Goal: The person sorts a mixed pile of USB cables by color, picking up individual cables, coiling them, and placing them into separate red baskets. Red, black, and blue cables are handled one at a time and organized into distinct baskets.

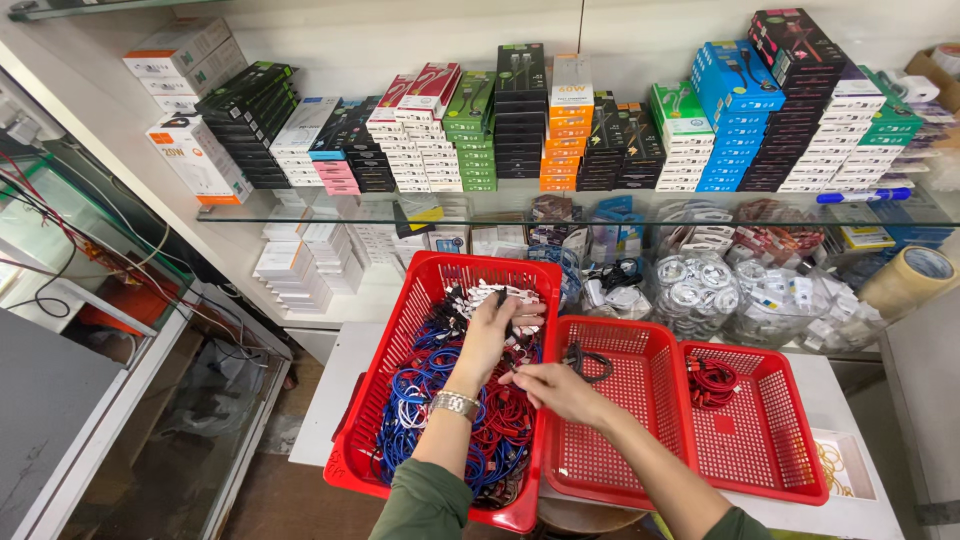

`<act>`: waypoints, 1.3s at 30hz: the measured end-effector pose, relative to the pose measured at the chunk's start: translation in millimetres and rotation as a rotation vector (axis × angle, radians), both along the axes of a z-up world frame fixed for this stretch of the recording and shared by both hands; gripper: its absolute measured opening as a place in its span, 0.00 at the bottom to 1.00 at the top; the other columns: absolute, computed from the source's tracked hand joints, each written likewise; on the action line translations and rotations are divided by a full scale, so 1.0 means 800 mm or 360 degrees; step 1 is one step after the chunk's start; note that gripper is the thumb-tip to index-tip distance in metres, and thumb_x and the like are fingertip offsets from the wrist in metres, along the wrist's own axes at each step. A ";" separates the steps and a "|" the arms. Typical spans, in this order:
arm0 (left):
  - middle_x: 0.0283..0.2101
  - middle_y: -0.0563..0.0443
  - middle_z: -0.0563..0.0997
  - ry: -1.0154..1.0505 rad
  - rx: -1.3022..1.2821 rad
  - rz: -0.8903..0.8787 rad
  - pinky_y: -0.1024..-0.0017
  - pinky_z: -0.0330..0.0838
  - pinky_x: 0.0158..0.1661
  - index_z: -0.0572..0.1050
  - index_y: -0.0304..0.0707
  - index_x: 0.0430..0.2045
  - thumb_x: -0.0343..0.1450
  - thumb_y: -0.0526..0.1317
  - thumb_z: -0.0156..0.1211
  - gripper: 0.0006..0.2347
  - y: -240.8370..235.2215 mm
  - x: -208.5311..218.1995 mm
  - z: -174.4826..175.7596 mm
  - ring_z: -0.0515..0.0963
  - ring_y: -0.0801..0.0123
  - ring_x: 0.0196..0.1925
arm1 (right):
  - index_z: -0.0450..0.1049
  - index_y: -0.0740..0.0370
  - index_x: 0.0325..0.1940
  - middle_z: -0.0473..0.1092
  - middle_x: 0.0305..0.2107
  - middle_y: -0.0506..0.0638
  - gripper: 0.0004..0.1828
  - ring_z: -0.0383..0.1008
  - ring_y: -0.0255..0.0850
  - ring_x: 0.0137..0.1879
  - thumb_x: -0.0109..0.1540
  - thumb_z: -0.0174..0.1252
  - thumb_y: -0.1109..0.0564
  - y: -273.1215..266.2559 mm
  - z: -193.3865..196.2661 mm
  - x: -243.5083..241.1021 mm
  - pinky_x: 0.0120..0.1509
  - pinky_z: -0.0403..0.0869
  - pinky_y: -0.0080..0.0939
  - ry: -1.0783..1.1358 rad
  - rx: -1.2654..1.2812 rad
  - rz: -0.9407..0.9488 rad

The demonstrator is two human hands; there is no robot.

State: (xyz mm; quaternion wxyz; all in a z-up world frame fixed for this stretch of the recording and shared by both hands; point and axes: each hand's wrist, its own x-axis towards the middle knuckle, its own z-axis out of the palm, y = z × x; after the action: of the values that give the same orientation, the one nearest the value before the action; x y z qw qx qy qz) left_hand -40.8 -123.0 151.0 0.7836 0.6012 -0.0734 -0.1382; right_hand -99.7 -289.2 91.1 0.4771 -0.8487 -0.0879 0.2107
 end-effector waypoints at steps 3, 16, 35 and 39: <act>0.29 0.43 0.83 -0.0678 0.1486 0.0022 0.60 0.81 0.35 0.69 0.29 0.39 0.77 0.44 0.48 0.12 -0.001 -0.005 0.000 0.84 0.58 0.30 | 0.81 0.53 0.53 0.74 0.30 0.52 0.16 0.73 0.37 0.37 0.68 0.54 0.47 -0.010 0.024 0.015 0.44 0.72 0.40 -0.0443 -0.0215 0.0112; 0.19 0.63 0.63 0.0232 -0.0660 -0.0629 0.70 0.74 0.48 0.71 0.32 0.36 0.83 0.41 0.47 0.11 0.020 0.004 -0.028 0.63 0.79 0.21 | 0.79 0.64 0.49 0.73 0.29 0.47 0.14 0.68 0.32 0.31 0.65 0.58 0.53 -0.044 -0.042 0.046 0.37 0.70 0.32 0.0484 0.1154 -0.0627; 0.25 0.39 0.82 0.0216 0.0190 -0.0481 0.70 0.79 0.25 0.75 0.22 0.33 0.76 0.37 0.47 0.12 -0.012 0.029 -0.056 0.74 0.70 0.14 | 0.64 0.58 0.67 0.72 0.53 0.49 0.27 0.71 0.35 0.60 0.63 0.59 0.56 -0.038 0.045 0.033 0.62 0.69 0.39 -0.0370 0.0655 -0.0142; 0.29 0.43 0.82 0.0016 0.0161 -0.0017 0.71 0.73 0.24 0.75 0.22 0.40 0.75 0.35 0.59 0.09 -0.025 0.024 -0.076 0.78 0.70 0.21 | 0.72 0.61 0.64 0.79 0.42 0.54 0.22 0.76 0.40 0.48 0.66 0.58 0.53 -0.048 0.019 0.048 0.54 0.74 0.41 -0.0345 0.0400 -0.0355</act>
State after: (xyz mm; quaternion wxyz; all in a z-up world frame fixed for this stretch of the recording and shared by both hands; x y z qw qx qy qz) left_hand -21.9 -143.4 90.2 0.7518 0.6390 -0.0656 -0.1488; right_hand -61.4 -327.7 106.4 0.5874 -0.8047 -0.0697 0.0513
